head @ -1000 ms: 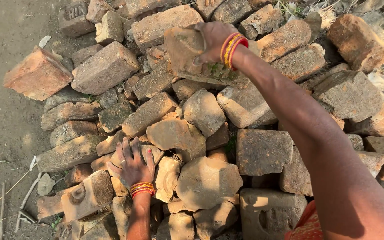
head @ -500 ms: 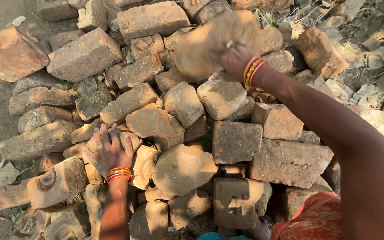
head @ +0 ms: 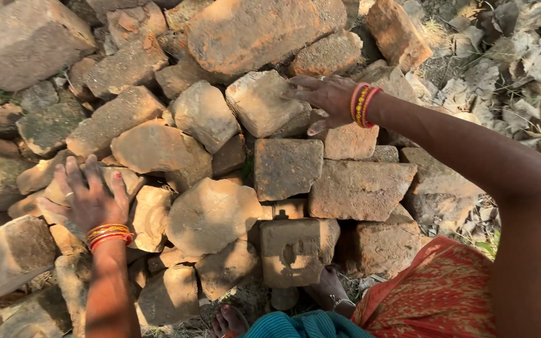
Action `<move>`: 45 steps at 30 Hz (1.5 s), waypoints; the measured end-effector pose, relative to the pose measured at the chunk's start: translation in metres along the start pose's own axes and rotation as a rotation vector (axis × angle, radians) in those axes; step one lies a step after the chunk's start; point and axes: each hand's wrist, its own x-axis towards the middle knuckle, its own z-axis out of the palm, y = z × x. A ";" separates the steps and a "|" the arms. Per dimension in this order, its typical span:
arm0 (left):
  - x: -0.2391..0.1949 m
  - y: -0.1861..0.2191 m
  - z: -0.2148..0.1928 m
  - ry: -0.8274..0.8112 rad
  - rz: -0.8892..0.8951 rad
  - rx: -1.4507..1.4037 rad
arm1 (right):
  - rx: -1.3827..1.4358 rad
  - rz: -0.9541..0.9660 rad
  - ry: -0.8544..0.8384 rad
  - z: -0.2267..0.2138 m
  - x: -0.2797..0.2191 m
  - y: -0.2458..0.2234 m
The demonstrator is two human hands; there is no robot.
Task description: Moving and sorting through a pile of bricks on the ground.
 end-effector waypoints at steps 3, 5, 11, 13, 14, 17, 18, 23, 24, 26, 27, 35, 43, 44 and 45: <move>0.003 0.007 -0.016 -0.040 0.026 -0.155 | 0.303 0.351 -0.249 -0.007 -0.035 -0.008; 0.000 0.013 -0.026 -0.024 0.020 -0.246 | 0.301 0.354 -0.189 0.036 -0.061 0.014; -0.044 0.082 -0.040 -0.137 0.219 -0.530 | 0.525 0.601 -0.520 0.045 -0.073 0.018; -0.057 0.109 -0.048 -0.169 0.256 -0.412 | 0.521 0.671 -0.566 0.057 -0.067 0.020; -0.057 0.120 -0.045 -0.094 0.295 -0.395 | 0.482 0.641 -0.516 0.059 -0.067 0.022; -0.055 0.135 -0.045 -0.062 0.278 -0.294 | 0.408 0.597 -0.381 0.052 -0.075 0.020; -0.058 0.136 -0.046 -0.127 0.214 -0.208 | 0.389 0.574 -0.312 0.051 -0.078 0.016; -0.057 0.135 -0.048 -0.197 0.167 -0.250 | 0.275 0.462 -0.036 0.013 -0.098 -0.017; -0.054 0.135 -0.049 -0.224 0.161 -0.252 | 0.247 0.450 0.037 0.003 -0.102 -0.020; -0.057 0.135 -0.048 -0.165 0.198 -0.194 | 0.293 0.547 0.022 -0.050 -0.098 -0.018; -0.061 0.136 -0.049 -0.102 0.240 -0.133 | 0.338 0.647 0.012 -0.077 -0.098 -0.018; -0.057 0.134 -0.045 -0.158 0.214 -0.194 | 0.353 0.727 -0.035 -0.032 -0.078 0.030; -0.058 0.130 -0.045 -0.074 0.263 -0.106 | 0.031 0.418 0.027 0.018 -0.092 0.031; -0.060 0.131 -0.044 -0.076 0.261 -0.140 | 0.094 0.431 0.021 0.014 -0.097 0.031; -0.061 0.131 -0.043 -0.078 0.258 -0.173 | 0.157 0.443 0.015 0.011 -0.102 0.030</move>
